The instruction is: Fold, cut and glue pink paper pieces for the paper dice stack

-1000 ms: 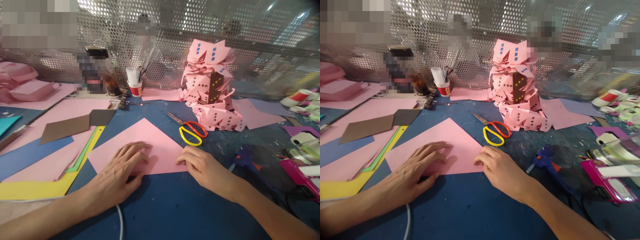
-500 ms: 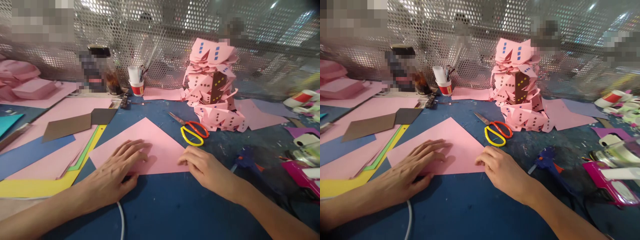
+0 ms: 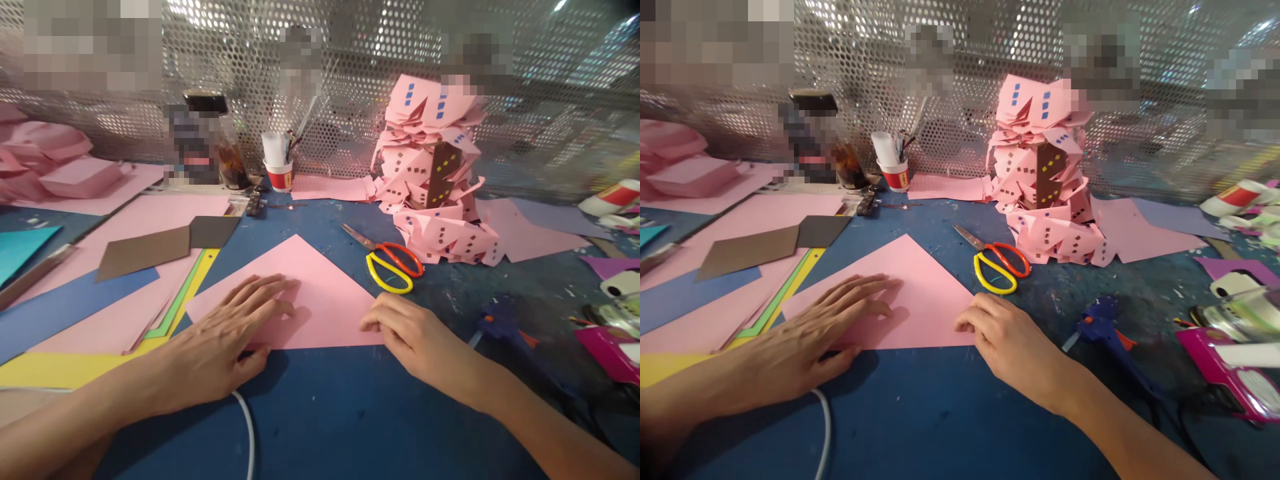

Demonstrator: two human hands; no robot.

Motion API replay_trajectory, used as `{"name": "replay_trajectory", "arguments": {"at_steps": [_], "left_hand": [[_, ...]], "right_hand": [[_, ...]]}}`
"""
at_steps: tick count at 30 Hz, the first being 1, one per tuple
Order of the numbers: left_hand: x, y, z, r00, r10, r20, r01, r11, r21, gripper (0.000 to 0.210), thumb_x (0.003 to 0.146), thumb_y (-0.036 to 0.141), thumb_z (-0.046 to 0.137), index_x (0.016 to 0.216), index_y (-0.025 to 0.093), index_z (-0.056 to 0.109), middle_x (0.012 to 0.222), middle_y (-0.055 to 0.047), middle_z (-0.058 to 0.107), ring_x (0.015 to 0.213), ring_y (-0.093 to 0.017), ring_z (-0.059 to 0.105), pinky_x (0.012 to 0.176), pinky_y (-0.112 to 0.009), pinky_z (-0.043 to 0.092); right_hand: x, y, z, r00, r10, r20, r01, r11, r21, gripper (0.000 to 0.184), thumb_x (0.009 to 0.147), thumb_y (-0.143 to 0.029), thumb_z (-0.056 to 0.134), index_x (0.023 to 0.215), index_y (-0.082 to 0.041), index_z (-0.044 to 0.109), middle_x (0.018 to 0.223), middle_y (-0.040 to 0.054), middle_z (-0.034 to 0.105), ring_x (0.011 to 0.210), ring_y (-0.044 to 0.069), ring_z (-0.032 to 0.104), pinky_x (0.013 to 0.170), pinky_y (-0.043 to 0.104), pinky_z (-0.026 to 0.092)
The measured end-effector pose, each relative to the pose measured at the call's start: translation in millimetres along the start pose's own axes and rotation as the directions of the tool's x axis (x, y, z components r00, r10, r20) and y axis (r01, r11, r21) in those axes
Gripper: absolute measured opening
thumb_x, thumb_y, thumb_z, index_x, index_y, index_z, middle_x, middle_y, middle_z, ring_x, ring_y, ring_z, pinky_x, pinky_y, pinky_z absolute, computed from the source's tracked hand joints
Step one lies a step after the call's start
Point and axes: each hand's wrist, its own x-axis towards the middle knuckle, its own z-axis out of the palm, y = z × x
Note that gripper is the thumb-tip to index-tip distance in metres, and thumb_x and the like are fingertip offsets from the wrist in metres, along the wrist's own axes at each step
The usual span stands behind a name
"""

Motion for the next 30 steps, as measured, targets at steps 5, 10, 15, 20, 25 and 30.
{"name": "replay_trajectory", "arguments": {"at_steps": [5, 10, 15, 20, 25, 30], "left_hand": [[0.0, -3.3, -5.7, 0.999, -0.007, 0.052, 0.006, 1.0, 0.027, 0.06, 0.089, 0.015, 0.049, 0.147, 0.028, 0.04, 0.17, -0.002, 0.023, 0.157, -0.026, 0.017, 0.128, -0.051, 0.023], [-2.6, -8.5, -8.3, 0.998, 0.033, 0.046, -0.035, 0.998, 0.049, 0.073, 0.088, 0.015, 0.052, 0.155, 0.033, 0.031, 0.17, -0.001, 0.022, 0.156, -0.028, 0.02, 0.128, -0.052, 0.022], [-6.6, -15.2, -8.4, 0.997, 0.067, 0.045, -0.071, 0.994, 0.081, 0.08, 0.089, 0.018, 0.054, 0.161, 0.034, 0.022, 0.171, -0.001, 0.019, 0.156, -0.029, 0.02, 0.128, -0.051, 0.021], [-10.6, -21.7, -8.8, 0.994, 0.066, 0.082, -0.074, 0.993, 0.094, 0.078, 0.091, 0.019, 0.052, 0.161, 0.036, 0.022, 0.172, 0.001, 0.013, 0.157, -0.03, 0.016, 0.127, -0.053, 0.021], [-13.2, -24.8, -10.7, 0.994, 0.03, 0.11, -0.041, 0.995, 0.094, 0.077, 0.091, 0.019, 0.053, 0.16, 0.041, 0.025, 0.172, 0.005, 0.012, 0.157, -0.031, 0.016, 0.126, -0.054, 0.025], [-15.3, -26.9, -15.5, 0.991, 0.014, 0.129, -0.021, 0.998, 0.051, 0.078, 0.09, 0.018, 0.054, 0.159, 0.043, 0.027, 0.172, 0.005, 0.014, 0.157, -0.032, 0.018, 0.126, -0.055, 0.024]], "right_hand": [[0.1, -1.1, -0.3, 1.0, 0.009, 0.002, -0.009, 1.0, 0.005, 0.037, 0.09, 0.006, 0.043, 0.104, -0.021, 0.063, 0.103, 0.0031, 0.063, 0.099, 0.016, 0.062, 0.092, 0.033, 0.05], [-0.2, -1.9, -1.2, 1.0, 0.005, -0.001, -0.005, 1.0, -0.002, 0.036, 0.091, 0.006, 0.043, 0.104, -0.021, 0.063, 0.103, 0.003, 0.063, 0.099, 0.016, 0.062, 0.092, 0.032, 0.049], [-0.1, -2.2, -1.3, 1.0, 0.009, 0.006, -0.009, 1.0, 0.0, 0.035, 0.091, 0.005, 0.043, 0.104, -0.02, 0.064, 0.103, 0.0035, 0.063, 0.099, 0.016, 0.062, 0.092, 0.033, 0.05], [0.7, -2.5, -2.0, 1.0, 0.017, 0.007, -0.017, 1.0, 0.002, 0.035, 0.091, 0.005, 0.043, 0.103, -0.02, 0.064, 0.101, 0.0036, 0.063, 0.098, 0.017, 0.062, 0.091, 0.033, 0.05], [-0.1, -1.9, -1.6, 1.0, 0.029, 0.01, -0.029, 1.0, -0.001, 0.037, 0.089, 0.006, 0.043, 0.103, -0.021, 0.064, 0.102, 0.0035, 0.064, 0.097, 0.017, 0.063, 0.089, 0.033, 0.051], [-0.3, -1.4, -0.6, 0.999, 0.031, 0.016, -0.031, 0.999, 0.013, 0.037, 0.091, 0.005, 0.043, 0.104, -0.022, 0.064, 0.103, 0.0037, 0.065, 0.098, 0.017, 0.064, 0.089, 0.033, 0.051]]}}
